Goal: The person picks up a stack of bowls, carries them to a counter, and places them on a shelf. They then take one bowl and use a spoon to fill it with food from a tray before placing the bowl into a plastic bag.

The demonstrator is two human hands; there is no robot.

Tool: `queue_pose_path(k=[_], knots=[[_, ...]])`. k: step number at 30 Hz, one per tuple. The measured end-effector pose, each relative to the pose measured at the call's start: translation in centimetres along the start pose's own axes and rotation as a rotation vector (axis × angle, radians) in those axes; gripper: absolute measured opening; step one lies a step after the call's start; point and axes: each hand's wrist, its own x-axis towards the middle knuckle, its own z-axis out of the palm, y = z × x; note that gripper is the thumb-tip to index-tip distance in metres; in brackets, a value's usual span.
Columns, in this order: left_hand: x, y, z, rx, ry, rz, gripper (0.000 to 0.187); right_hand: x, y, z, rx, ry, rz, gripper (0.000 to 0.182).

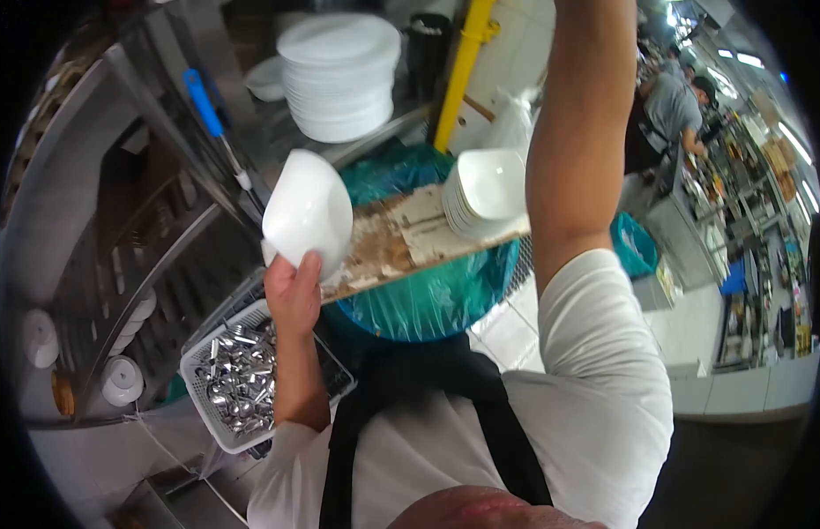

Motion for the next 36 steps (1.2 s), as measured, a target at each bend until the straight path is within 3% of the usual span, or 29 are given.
queue_pose_path(k=[1,3,5,8,11,14,19,22,27,33,36], knots=[[0.1,0.5,1.9,0.11,0.014,0.01,0.03,-2.2,-0.4,-0.1,0.058,-0.027,0.013,0.054],[1.7,0.8,1.3,0.35,-0.142,-0.087,0.027,-11.4,1.8,2.0,-0.134,0.165,0.211,0.053],[2.5,-0.8,5.5,0.422,-0.205,-0.113,0.023,-17.7,2.0,-0.4,-0.094,0.094,0.494,0.049],[4.4,-1.5,10.5,0.738,-0.556,-0.294,0.028,-27.8,4.9,-4.3,0.275,0.15,0.829,0.042],[6.1,-5.9,16.4,1.123,-0.819,-0.163,0.031,-34.6,5.7,-8.4,0.341,0.216,1.048,0.036],[5.7,-12.2,20.5,1.277,-0.748,0.193,0.035,-40.3,7.2,-13.3,0.274,0.223,1.224,0.037],[6.4,-17.1,24.3,1.617,-0.853,0.073,0.037,-48.2,8.0,-18.6,0.45,0.297,1.449,0.039],[6.3,-17.8,25.1,1.721,-0.91,0.027,0.039,-51.3,9.2,-19.9,0.476,0.255,1.544,0.038],[6.3,-16.3,25.8,1.693,-1.033,-0.111,0.041,-51.9,10.3,-19.8,0.686,0.108,1.491,0.036],[7.1,-16.1,24.3,1.601,-1.049,-0.072,0.047,-50.9,10.8,-15.6,0.7,-0.141,1.394,0.037],[8.0,-15.8,21.9,1.332,-0.584,0.152,0.047,-50.1,11.3,-13.0,0.727,-0.199,1.453,0.042]])
